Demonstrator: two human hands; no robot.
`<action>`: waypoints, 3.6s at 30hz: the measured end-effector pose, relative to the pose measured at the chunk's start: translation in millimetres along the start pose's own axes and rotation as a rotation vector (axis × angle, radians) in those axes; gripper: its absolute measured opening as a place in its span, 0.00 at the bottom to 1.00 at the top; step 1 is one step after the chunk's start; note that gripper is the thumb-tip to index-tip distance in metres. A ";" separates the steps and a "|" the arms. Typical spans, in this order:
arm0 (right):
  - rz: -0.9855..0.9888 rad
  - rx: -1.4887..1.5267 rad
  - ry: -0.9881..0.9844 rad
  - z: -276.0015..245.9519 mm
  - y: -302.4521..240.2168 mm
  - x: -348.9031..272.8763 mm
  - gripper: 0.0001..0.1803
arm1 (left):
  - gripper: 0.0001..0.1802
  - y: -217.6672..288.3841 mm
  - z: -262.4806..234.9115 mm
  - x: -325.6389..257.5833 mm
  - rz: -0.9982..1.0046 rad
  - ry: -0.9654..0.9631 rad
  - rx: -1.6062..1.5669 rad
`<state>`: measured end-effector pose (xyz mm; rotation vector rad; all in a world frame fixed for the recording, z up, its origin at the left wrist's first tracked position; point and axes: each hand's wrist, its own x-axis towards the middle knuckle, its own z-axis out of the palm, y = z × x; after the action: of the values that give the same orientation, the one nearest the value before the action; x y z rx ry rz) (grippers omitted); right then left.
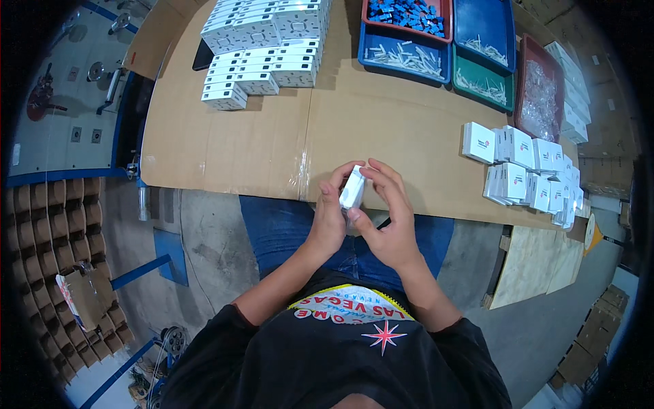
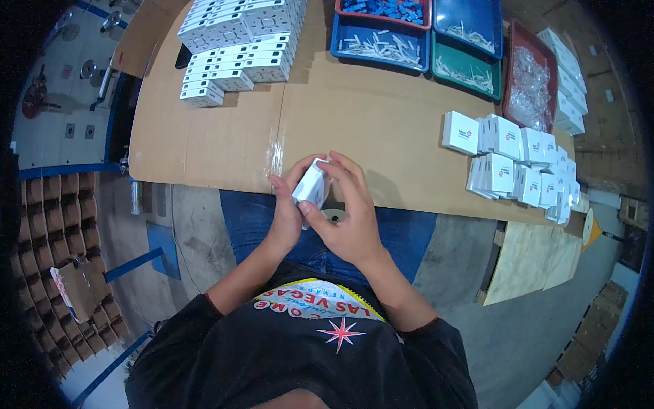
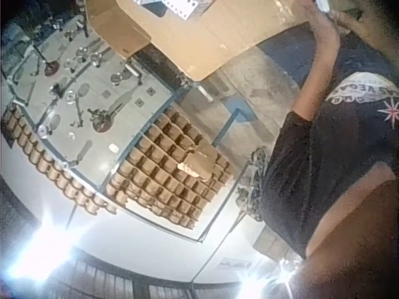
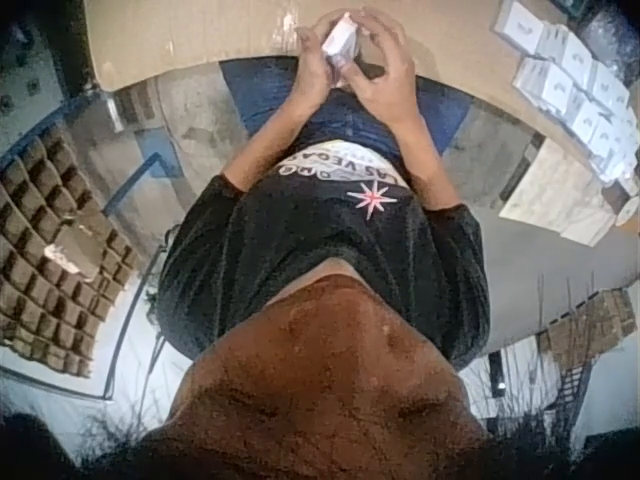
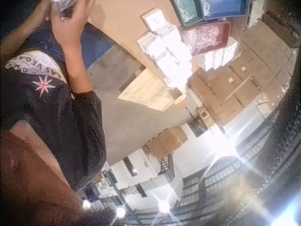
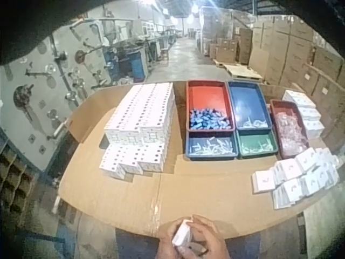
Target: Packaging small electronic devices into white boxes and organizing them into larger containers at a warehouse workstation.
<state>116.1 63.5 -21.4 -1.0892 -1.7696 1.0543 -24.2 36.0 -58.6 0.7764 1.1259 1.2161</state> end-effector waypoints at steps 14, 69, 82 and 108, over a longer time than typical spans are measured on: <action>0.310 0.117 -0.218 -2.8 -9.6 -1.2 0.35 | 0.57 -4.0 -10.8 2.5 0.259 0.059 0.443; 0.140 0.149 -0.005 29.8 -33.6 -13.2 0.28 | 0.34 19.5 -23.7 18.0 -0.077 0.049 -0.116; -0.123 -0.025 0.005 35.0 -25.2 -16.2 0.26 | 0.39 2.9 -26.3 14.8 -0.400 0.283 -0.405; -0.129 0.051 -0.057 32.5 -28.1 -20.1 0.21 | 0.15 -21.4 -52.0 13.1 -0.377 0.210 -0.811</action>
<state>85.4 29.0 -10.6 -0.9100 -1.8223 1.0545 -67.2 38.6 -97.1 -0.1747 0.7806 1.2933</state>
